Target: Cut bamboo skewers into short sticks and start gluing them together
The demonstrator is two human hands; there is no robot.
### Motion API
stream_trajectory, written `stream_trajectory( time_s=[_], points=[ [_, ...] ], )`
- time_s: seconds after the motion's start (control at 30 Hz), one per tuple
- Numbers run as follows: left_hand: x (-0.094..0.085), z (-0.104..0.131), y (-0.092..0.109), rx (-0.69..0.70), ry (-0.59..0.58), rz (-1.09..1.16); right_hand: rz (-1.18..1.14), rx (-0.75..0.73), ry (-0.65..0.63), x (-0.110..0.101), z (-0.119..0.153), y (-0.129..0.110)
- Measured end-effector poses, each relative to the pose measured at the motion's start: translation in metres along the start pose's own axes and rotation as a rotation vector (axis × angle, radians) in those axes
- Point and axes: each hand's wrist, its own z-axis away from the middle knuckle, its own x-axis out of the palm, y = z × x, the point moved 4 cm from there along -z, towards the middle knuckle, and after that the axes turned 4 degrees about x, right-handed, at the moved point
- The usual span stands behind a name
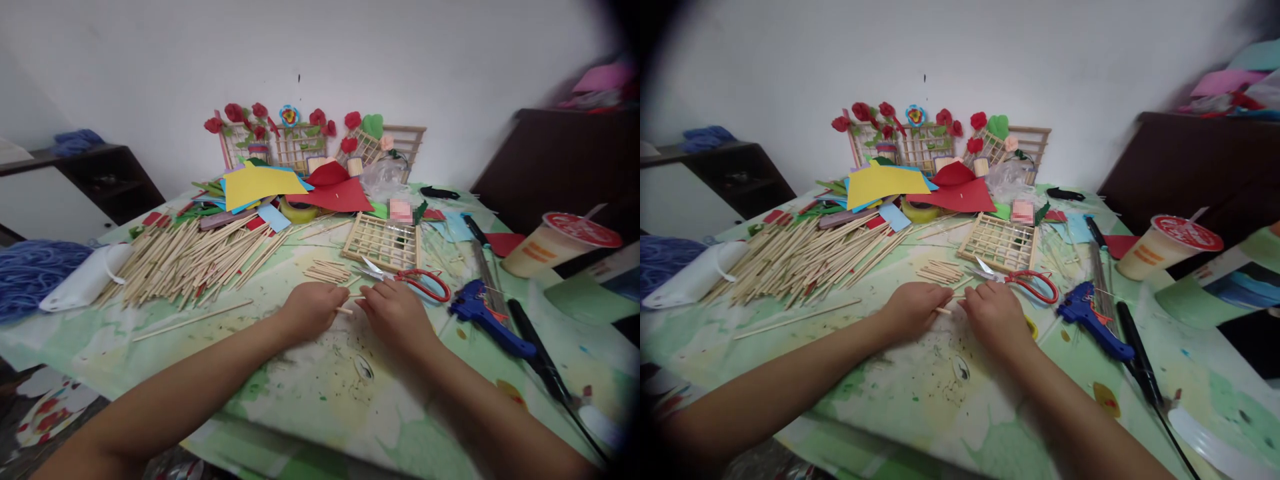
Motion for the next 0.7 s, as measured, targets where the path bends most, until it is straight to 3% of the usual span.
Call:
stream_trajectory(
  time_s=[0.2,0.37,0.7],
  points=[
    [0.002,-0.001,0.003,0.014,0.039,-0.047,0.025,0.098,-0.184,0.002,-0.005,-0.001],
    [0.002,-0.001,-0.001,-0.081,0.043,-0.022,0.001,0.175,-0.288,0.004,-0.013,-0.005],
    [-0.006,-0.005,-0.013,-0.255,0.037,-0.043,0.01,0.241,-0.37,0.012,-0.039,-0.019]
  ],
)
